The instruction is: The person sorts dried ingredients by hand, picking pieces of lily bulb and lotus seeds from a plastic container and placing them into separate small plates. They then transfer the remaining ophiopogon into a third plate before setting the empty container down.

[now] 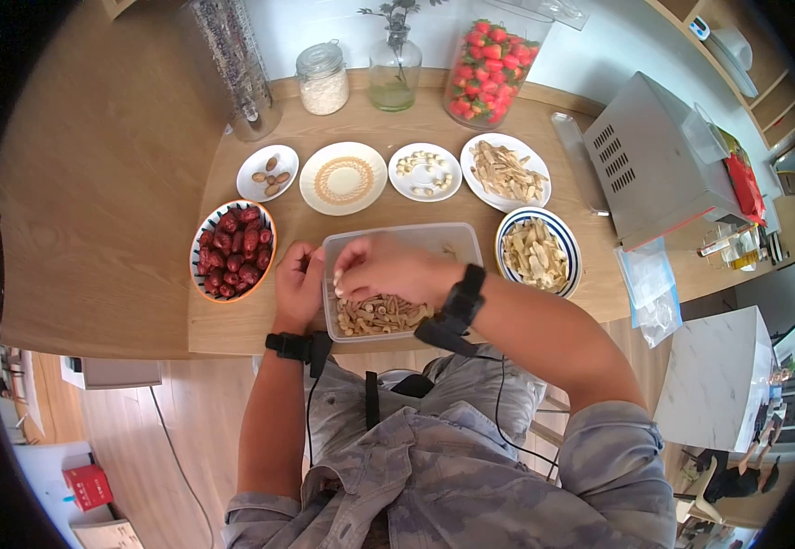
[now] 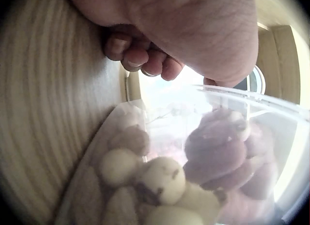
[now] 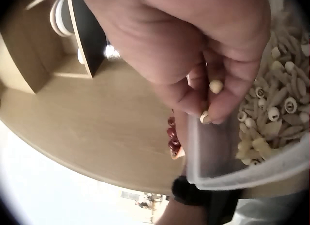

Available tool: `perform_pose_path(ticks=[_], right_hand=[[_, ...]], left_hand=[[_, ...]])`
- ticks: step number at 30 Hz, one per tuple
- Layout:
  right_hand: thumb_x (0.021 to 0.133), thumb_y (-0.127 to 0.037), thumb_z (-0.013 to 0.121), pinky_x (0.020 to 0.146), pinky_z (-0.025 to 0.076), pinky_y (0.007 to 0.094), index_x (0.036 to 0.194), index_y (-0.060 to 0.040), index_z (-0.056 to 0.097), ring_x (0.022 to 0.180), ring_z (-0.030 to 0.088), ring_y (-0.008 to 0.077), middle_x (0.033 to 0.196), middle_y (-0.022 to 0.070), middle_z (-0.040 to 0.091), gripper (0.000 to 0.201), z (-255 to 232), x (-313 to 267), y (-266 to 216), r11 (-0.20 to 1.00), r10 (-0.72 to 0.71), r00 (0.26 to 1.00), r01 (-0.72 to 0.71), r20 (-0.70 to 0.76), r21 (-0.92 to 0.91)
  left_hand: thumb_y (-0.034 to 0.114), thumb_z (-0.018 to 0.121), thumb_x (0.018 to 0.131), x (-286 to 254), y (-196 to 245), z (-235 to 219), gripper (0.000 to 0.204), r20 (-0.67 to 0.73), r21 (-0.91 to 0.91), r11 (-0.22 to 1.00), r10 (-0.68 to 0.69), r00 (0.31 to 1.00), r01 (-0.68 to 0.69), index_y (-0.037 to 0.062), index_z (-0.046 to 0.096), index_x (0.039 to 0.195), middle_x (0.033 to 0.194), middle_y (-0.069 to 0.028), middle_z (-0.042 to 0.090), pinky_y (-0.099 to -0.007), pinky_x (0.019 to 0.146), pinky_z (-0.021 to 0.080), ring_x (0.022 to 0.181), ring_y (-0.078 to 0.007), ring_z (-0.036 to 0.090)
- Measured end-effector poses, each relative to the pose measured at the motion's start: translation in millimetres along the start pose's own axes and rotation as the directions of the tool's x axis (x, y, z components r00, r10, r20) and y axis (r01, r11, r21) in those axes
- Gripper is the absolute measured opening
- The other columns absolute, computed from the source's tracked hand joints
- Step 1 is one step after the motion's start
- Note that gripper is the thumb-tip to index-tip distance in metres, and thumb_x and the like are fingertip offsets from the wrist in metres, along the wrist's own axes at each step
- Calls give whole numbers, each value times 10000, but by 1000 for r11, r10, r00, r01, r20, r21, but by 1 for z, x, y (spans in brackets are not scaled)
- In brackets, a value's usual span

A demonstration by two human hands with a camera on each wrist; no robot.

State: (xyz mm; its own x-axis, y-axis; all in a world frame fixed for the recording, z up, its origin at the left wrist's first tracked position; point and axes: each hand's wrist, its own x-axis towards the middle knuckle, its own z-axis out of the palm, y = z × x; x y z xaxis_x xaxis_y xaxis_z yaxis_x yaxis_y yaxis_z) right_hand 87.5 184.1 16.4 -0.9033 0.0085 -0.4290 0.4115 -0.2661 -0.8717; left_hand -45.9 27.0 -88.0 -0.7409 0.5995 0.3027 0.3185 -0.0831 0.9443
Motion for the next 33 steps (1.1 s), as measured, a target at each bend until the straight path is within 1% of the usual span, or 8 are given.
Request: perform_pose_path(ticks=[3, 6, 9, 16, 19, 22, 25, 33], right_hand=[[947, -62, 752, 851, 596, 264, 1101, -17, 639, 946, 720, 154, 1026, 68, 706, 196, -17, -20, -27, 976, -75, 991, 96, -113, 196], [928, -36, 755, 934, 603, 276, 1150, -1, 604, 1044, 702, 176, 1077, 93, 677, 271, -53, -29, -58, 977, -110, 967, 147, -230, 153], [956, -29, 733, 925, 608, 283, 1157, -15, 604, 1007, 717, 189, 1090, 75, 675, 239, -99, -18, -56, 968, -114, 892, 199, -438, 154], [942, 15, 702, 885, 627, 253, 1141, 40, 593, 1014, 690, 189, 1092, 110, 645, 229, -162, 3, -27, 995, -3, 770, 65, -638, 74], [943, 14, 700, 890, 627, 258, 1154, 53, 598, 1019, 691, 196, 1100, 116, 646, 237, -164, 5, -22, 997, -37, 732, 73, -680, 24], [953, 4, 692, 912, 624, 271, 1189, 70, 596, 1023, 693, 201, 1130, 124, 646, 263, -165, 4, -22, 991, -102, 743, 134, -662, -2], [1001, -44, 670, 998, 585, 301, 1244, 56, 583, 1133, 668, 217, 1203, 128, 639, 277, -163, -1, -27, 986, -115, 777, 163, -619, 22], [1001, -76, 681, 1004, 563, 297, 1195, 25, 627, 1101, 673, 183, 1185, 89, 662, 226, -145, -14, -35, 979, -201, 806, 182, -557, -90]], left_hand=[[123, 715, 978, -1, 4, 1, 241, 3, -39, 999, -32, 999, 32, 25, 551, 830, 654, 17, 502, -269, 529, 365, 611, -60, 418], [125, 719, 973, -1, 3, 2, 242, -4, -36, 999, -8, 1000, 8, 23, 551, 830, 657, 14, 506, -270, 531, 369, 612, -63, 421], [140, 728, 970, 0, 6, 1, 258, -3, -24, 1000, -1, 1000, 1, 22, 551, 825, 658, 5, 515, -274, 532, 376, 612, -69, 429], [159, 731, 969, 0, 11, 0, 270, -7, 8, 999, -41, 999, 41, 17, 558, 818, 655, -13, 530, -280, 539, 393, 610, -83, 453], [159, 732, 968, -1, 11, -1, 269, -6, 24, 999, -35, 999, 35, 16, 560, 817, 650, -14, 529, -279, 540, 394, 609, -83, 455], [155, 734, 967, 0, 12, 1, 267, -4, 21, 999, -28, 1000, 28, 15, 560, 819, 647, -13, 528, -276, 540, 392, 608, -79, 452], [141, 731, 968, 0, 12, 1, 258, -8, 3, 1000, -21, 1000, 21, 17, 560, 821, 654, 1, 527, -268, 540, 385, 612, -69, 446], [112, 718, 975, 0, 13, 1, 243, 4, -34, 999, -10, 1000, 10, 20, 551, 824, 673, 27, 517, -254, 541, 366, 623, -51, 427]])
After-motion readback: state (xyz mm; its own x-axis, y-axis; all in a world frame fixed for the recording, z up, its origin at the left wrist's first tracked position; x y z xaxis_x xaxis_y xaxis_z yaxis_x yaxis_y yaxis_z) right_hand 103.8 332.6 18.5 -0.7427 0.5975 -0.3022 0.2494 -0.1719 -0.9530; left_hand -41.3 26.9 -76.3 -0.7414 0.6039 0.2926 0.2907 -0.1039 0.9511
